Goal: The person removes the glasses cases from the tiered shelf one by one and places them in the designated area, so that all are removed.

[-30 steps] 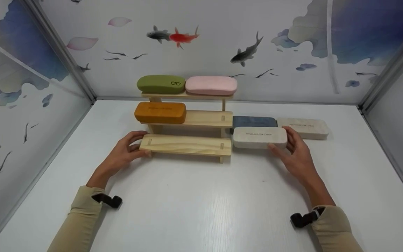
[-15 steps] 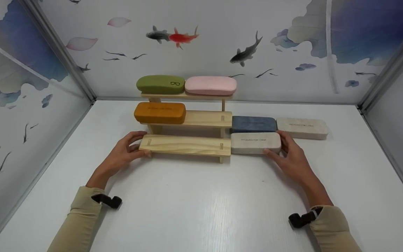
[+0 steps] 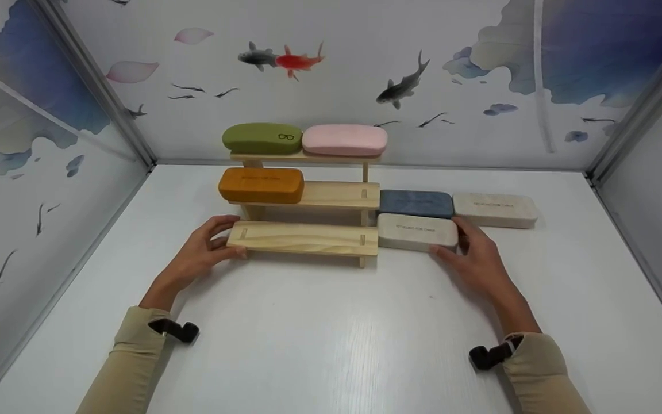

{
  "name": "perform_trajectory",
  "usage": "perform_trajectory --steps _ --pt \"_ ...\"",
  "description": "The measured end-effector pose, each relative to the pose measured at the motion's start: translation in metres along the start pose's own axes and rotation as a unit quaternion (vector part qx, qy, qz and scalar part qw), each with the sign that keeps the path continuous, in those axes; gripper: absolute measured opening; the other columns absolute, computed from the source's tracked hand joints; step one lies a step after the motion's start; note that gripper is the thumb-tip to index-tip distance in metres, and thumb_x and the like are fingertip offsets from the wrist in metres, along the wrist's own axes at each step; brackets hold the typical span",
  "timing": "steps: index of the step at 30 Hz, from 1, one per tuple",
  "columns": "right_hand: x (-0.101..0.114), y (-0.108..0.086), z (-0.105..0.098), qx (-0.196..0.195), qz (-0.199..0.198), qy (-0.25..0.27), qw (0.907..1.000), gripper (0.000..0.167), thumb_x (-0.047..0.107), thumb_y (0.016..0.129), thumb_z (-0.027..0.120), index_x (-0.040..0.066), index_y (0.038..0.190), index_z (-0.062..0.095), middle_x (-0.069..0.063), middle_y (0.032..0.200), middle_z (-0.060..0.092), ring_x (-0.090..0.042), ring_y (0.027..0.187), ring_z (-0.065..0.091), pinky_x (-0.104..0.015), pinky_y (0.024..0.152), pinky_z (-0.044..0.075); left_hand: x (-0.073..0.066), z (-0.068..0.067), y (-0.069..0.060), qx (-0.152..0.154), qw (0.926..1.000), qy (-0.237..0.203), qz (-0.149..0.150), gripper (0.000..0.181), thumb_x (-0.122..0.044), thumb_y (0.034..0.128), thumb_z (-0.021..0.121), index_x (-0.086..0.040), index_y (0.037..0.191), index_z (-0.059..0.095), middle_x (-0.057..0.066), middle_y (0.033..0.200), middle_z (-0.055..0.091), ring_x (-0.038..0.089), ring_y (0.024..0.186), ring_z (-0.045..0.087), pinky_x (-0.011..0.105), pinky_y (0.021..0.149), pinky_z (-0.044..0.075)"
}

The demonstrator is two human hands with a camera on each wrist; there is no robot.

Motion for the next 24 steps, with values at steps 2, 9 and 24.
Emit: perform_trajectory --steps 2,9,24 --pt "0.0005 0.0007 -0.0001 0.0 0.007 0.006 1.0 0.092 0.054 0.1 0.074 0.009 0.17 0.033 -0.026 0.157 0.053 -0.04 0.136 0.056 -0.006 0.092 0.038 -0.0006 0.0 -0.0003 -0.001 1.0 0.001 0.001 0.078 -0.021 0.0939 0.088 -0.02 0.159 0.045 0.002 0.165 0.047 0.028 0.14 0.064 0.035 0.106 0.061" --pt "0.0024 0.0023 0.0013 0.002 0.021 0.023 0.9995 0.095 0.053 0.1 0.076 0.008 0.17 0.03 -0.026 0.162 0.048 -0.043 0.142 0.054 -0.01 0.098 0.042 -0.0012 0.0003 0.0002 -0.002 1.0 0.0 0.002 0.078 -0.018 0.0948 0.087 -0.016 0.16 0.044 0.005 0.165 0.047 0.03 0.14 0.064 0.033 0.104 0.062" --pt "0.0033 0.0041 0.0029 0.004 0.012 0.013 0.9998 0.093 0.052 0.101 0.074 0.011 0.171 0.029 -0.025 0.164 0.047 -0.044 0.146 0.051 -0.061 0.116 0.045 -0.0005 0.0002 0.0008 -0.003 1.0 0.007 -0.003 0.081 -0.022 0.0939 0.088 -0.016 0.161 0.043 0.004 0.166 0.047 0.029 0.141 0.063 0.034 0.106 0.061"
Point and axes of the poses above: each hand's wrist, its own y-axis towards the middle knuckle, its own z-axis out of the palm, x = y × z, the point moved 4 cm from there along y, towards the middle knuckle
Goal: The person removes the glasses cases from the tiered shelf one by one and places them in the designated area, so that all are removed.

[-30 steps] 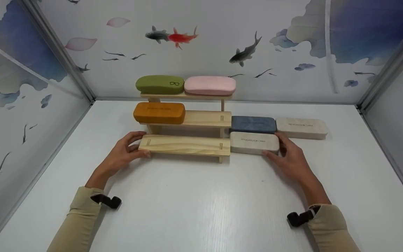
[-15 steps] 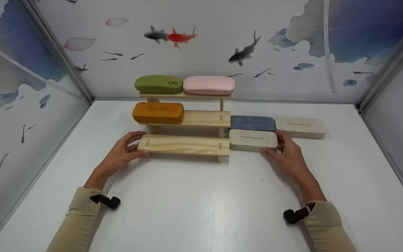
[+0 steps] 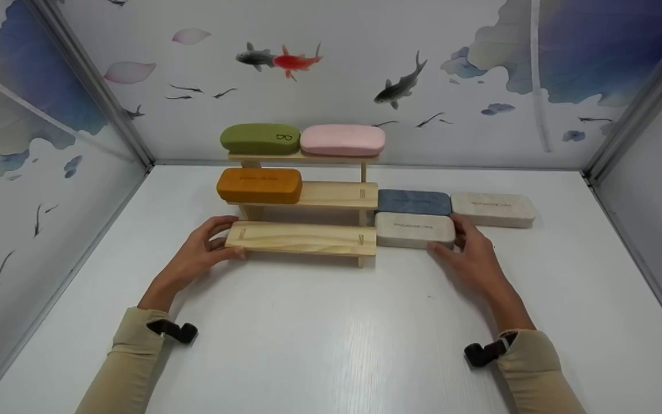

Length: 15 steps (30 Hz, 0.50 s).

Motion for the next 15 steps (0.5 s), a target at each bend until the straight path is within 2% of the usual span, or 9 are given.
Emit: perform_trajectory --steps 7,11,13,15 --pt "0.0006 0.0 0.0014 0.007 -0.002 0.004 1.0 0.093 0.051 0.102 0.073 0.01 0.172 0.027 -0.027 0.165 0.045 -0.046 0.148 0.05 -0.064 0.118 0.044 0.0002 0.0005 -0.0009 0.0 1.0 0.002 -0.003 0.083 -0.025 0.0936 0.089 -0.015 0.162 0.042 0.003 0.166 0.047 0.029 0.141 0.064 0.034 0.108 0.06" --pt "0.0009 -0.0012 0.001 0.008 0.008 0.005 0.9999 0.098 0.053 0.102 0.073 0.009 0.173 0.023 -0.029 0.166 0.043 -0.046 0.148 0.05 -0.062 0.117 0.045 0.0008 0.0005 -0.0006 0.003 1.0 0.004 0.003 0.079 -0.024 0.0946 0.088 -0.017 0.16 0.044 0.004 0.165 0.047 0.028 0.141 0.064 0.034 0.107 0.06" --pt "0.0018 -0.0015 0.0002 0.005 0.009 0.012 0.9999 0.098 0.052 0.101 0.074 0.008 0.173 0.023 -0.03 0.166 0.042 -0.046 0.147 0.049 -0.043 0.118 0.048 0.0013 0.0 -0.0002 0.006 1.0 0.002 0.007 0.076 -0.023 0.0952 0.087 -0.019 0.159 0.045 0.004 0.165 0.047 0.029 0.141 0.063 0.035 0.107 0.06" --pt "0.0033 -0.0017 -0.0006 -0.002 0.004 0.021 0.9998 0.098 0.05 0.101 0.076 0.007 0.172 0.024 -0.03 0.166 0.042 -0.045 0.147 0.049 -0.021 0.112 0.047 0.0017 -0.0004 0.0001 0.006 0.9999 0.001 0.009 0.074 -0.022 0.0952 0.087 -0.02 0.157 0.046 0.004 0.164 0.048 0.029 0.141 0.063 0.035 0.107 0.06"
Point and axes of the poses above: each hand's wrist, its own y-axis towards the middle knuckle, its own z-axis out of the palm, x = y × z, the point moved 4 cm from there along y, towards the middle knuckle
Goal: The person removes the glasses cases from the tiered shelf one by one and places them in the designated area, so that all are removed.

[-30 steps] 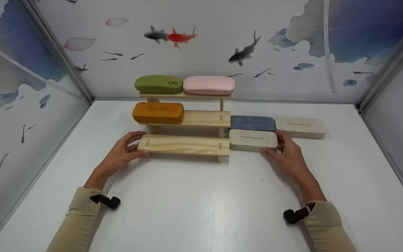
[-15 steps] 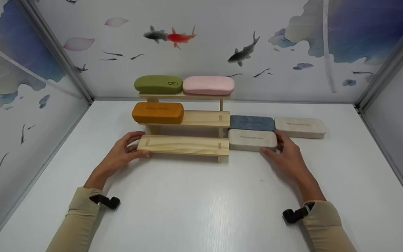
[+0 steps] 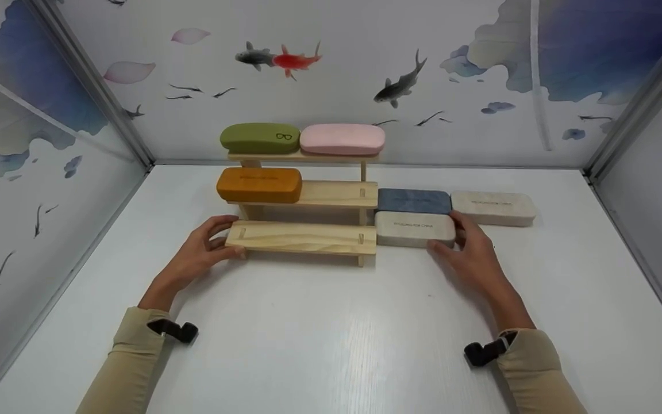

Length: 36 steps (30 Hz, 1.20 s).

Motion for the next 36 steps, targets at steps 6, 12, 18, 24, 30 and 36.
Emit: perform_trajectory --steps 6,12,18,24,30,36 --pt "0.005 0.004 -0.002 -0.027 -0.008 0.015 0.9995 0.091 0.045 0.101 0.078 0.007 0.17 0.032 -0.024 0.167 0.044 -0.042 0.152 0.044 -0.024 0.119 0.047 -0.001 0.0 0.0 -0.001 1.0 -0.002 0.0 0.073 -0.022 0.0952 0.087 -0.022 0.157 0.047 0.002 0.164 0.049 0.029 0.14 0.064 0.035 0.106 0.061" --pt "0.018 0.006 0.0 -0.064 -0.033 0.019 0.9972 0.077 0.04 0.103 0.076 0.007 0.165 0.042 -0.019 0.165 0.049 -0.04 0.151 0.046 -0.048 0.123 0.043 -0.002 0.001 -0.001 -0.004 1.0 -0.003 -0.001 0.077 -0.023 0.0944 0.088 -0.02 0.158 0.045 0.003 0.164 0.048 0.029 0.141 0.063 0.036 0.108 0.06" --pt "0.039 0.008 0.008 -0.092 -0.083 0.038 0.9915 0.066 0.033 0.105 0.075 0.006 0.16 0.049 -0.017 0.16 0.056 -0.038 0.147 0.051 -0.015 0.111 0.041 -0.002 0.001 -0.001 -0.001 1.0 -0.001 -0.005 0.079 -0.023 0.0944 0.088 -0.021 0.16 0.044 0.002 0.165 0.047 0.029 0.143 0.062 0.037 0.11 0.059" --pt "0.061 0.012 0.024 -0.104 -0.129 0.079 0.9831 0.056 0.021 0.103 0.078 0.01 0.154 0.058 -0.015 0.154 0.061 -0.031 0.145 0.055 -0.011 0.11 0.043 -0.003 -0.001 -0.001 -0.005 1.0 0.001 -0.005 0.08 -0.024 0.0937 0.088 -0.019 0.16 0.045 0.002 0.165 0.048 0.029 0.142 0.062 0.036 0.108 0.06" --pt "0.081 0.016 0.037 -0.112 -0.157 0.111 0.9749 0.054 0.014 0.1 0.08 0.01 0.151 0.061 -0.013 0.151 0.063 -0.027 0.141 0.058 -0.016 0.11 0.046 -0.002 -0.001 -0.001 -0.002 0.9999 -0.01 -0.008 0.081 -0.021 0.0935 0.089 -0.018 0.161 0.043 0.001 0.164 0.047 0.028 0.142 0.063 0.034 0.107 0.06" --pt "0.099 0.018 0.046 -0.115 -0.168 0.115 0.9722 0.053 0.016 0.1 0.08 0.01 0.15 0.062 -0.01 0.15 0.065 -0.023 0.141 0.058 -0.015 0.112 0.045 -0.002 0.0 -0.001 -0.001 0.9999 -0.01 -0.004 0.077 -0.021 0.0937 0.088 -0.022 0.158 0.046 0.002 0.164 0.048 0.028 0.143 0.062 0.036 0.108 0.06"
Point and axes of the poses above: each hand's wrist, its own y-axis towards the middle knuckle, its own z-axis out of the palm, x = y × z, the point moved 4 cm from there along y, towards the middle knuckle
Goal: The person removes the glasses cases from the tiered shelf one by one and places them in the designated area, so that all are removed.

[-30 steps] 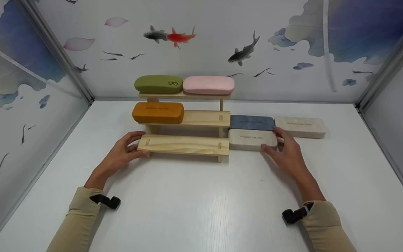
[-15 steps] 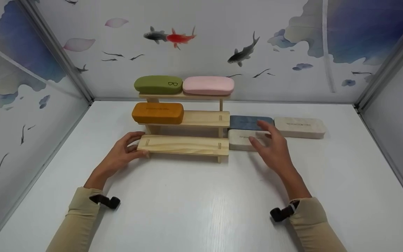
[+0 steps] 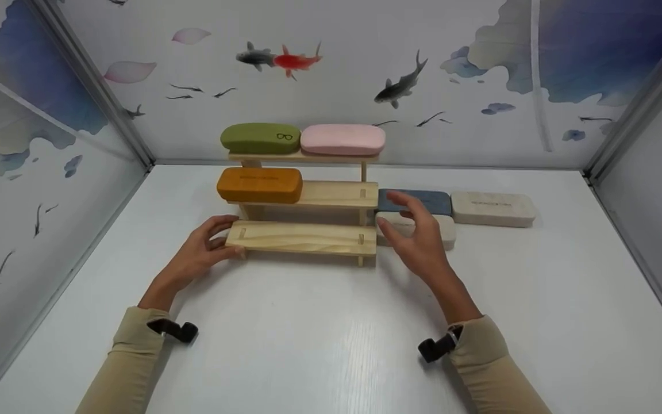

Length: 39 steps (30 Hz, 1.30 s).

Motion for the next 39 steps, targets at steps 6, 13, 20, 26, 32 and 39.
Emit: perform_trajectory --steps 6,13,20,26,32,39 --pt "0.007 0.002 0.01 0.009 -0.002 0.004 0.9999 0.051 0.02 0.102 0.078 0.015 0.15 0.063 -0.004 0.152 0.065 -0.021 0.146 0.055 -0.019 0.119 0.041 0.0 0.0 -0.001 -0.003 1.0 -0.001 -0.002 0.076 -0.02 0.0943 0.088 -0.021 0.158 0.046 0.002 0.164 0.048 0.029 0.143 0.062 0.036 0.108 0.06" --pt "0.012 0.006 0.019 0.015 -0.004 0.0 0.9999 0.052 0.019 0.103 0.077 0.013 0.152 0.061 -0.005 0.154 0.063 -0.023 0.149 0.053 -0.012 0.121 0.036 -0.001 -0.001 -0.001 -0.003 1.0 0.005 -0.005 0.075 -0.02 0.095 0.087 -0.023 0.158 0.046 0.002 0.165 0.047 0.028 0.144 0.061 0.036 0.109 0.059" --pt "0.023 0.012 0.032 0.024 -0.01 0.005 0.9996 0.055 0.021 0.102 0.078 0.014 0.153 0.059 -0.003 0.156 0.062 -0.022 0.149 0.054 -0.035 0.127 0.041 0.0 -0.001 -0.001 -0.005 1.0 0.004 -0.005 0.079 -0.02 0.0942 0.088 -0.019 0.16 0.044 0.003 0.166 0.047 0.029 0.142 0.063 0.035 0.107 0.06" --pt "0.031 0.014 0.042 0.033 -0.018 0.008 0.9992 0.055 0.022 0.102 0.078 0.014 0.153 0.06 -0.003 0.156 0.062 -0.026 0.147 0.055 -0.057 0.126 0.04 0.002 0.0 0.001 -0.003 1.0 0.006 -0.003 0.081 -0.022 0.0942 0.088 -0.016 0.161 0.043 0.004 0.166 0.047 0.029 0.141 0.063 0.036 0.108 0.06" --pt "0.044 0.024 0.052 0.043 -0.037 0.022 0.9982 0.055 0.019 0.101 0.079 0.011 0.152 0.06 -0.003 0.155 0.062 -0.024 0.147 0.056 -0.05 0.125 0.043 0.002 -0.001 0.002 -0.002 0.9999 0.015 0.001 0.079 -0.026 0.0941 0.088 -0.02 0.16 0.044 0.002 0.165 0.047 0.027 0.143 0.062 0.038 0.111 0.058" --pt "0.054 0.034 0.071 0.08 -0.03 0.029 0.9959 0.058 0.02 0.102 0.079 0.013 0.155 0.056 -0.009 0.157 0.06 -0.026 0.145 0.055 -0.051 0.126 0.043 0.001 0.0 0.001 0.002 1.0 0.007 0.002 0.078 -0.022 0.0962 0.086 -0.018 0.161 0.043 0.003 0.166 0.046 0.028 0.144 0.061 0.036 0.109 0.059"
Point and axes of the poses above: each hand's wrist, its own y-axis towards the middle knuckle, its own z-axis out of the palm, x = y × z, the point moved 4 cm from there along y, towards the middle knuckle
